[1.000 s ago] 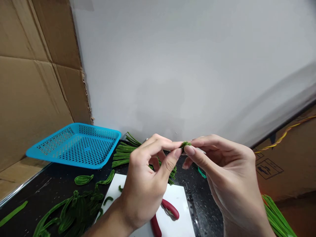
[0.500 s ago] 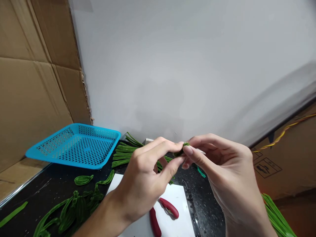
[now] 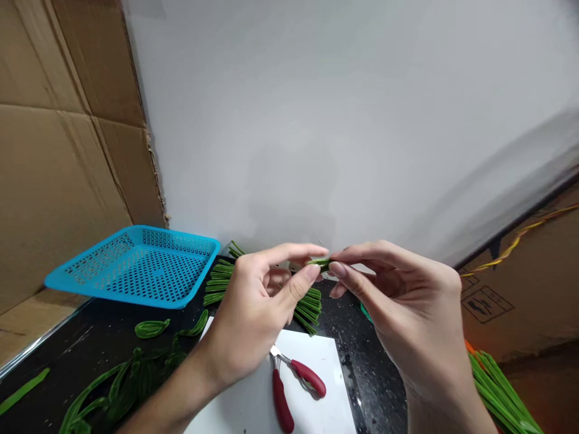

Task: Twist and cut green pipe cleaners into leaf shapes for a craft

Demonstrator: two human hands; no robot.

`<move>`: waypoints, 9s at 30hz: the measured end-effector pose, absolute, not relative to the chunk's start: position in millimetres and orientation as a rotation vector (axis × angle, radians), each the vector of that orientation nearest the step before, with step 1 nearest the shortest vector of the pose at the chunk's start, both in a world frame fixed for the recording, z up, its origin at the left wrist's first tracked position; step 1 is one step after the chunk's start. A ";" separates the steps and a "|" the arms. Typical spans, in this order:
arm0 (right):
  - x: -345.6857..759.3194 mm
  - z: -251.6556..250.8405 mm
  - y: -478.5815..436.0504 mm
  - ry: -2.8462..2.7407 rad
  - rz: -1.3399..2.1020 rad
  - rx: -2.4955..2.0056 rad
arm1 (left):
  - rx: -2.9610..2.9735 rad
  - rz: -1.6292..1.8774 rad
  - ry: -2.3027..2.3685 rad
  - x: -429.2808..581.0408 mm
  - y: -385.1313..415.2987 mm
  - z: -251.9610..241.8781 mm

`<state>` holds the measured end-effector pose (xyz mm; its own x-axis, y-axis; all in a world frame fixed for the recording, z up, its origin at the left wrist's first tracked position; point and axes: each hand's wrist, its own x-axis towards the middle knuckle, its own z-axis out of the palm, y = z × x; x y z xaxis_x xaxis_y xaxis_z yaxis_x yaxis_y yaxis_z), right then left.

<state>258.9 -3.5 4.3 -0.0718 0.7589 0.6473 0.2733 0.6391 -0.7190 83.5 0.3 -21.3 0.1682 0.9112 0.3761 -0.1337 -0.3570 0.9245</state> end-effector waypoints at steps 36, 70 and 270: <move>249.9 -9.5 1.5 -1.724 0.185 -0.758 | 1.130 1.395 0.712 79.0 5.9 -14.7; 240.0 -9.9 3.4 -1.682 0.210 -0.846 | 1.343 1.526 0.899 77.6 2.8 -13.4; 242.0 -11.2 6.0 -1.890 -0.022 -0.675 | 1.632 1.476 0.637 57.0 4.3 -14.0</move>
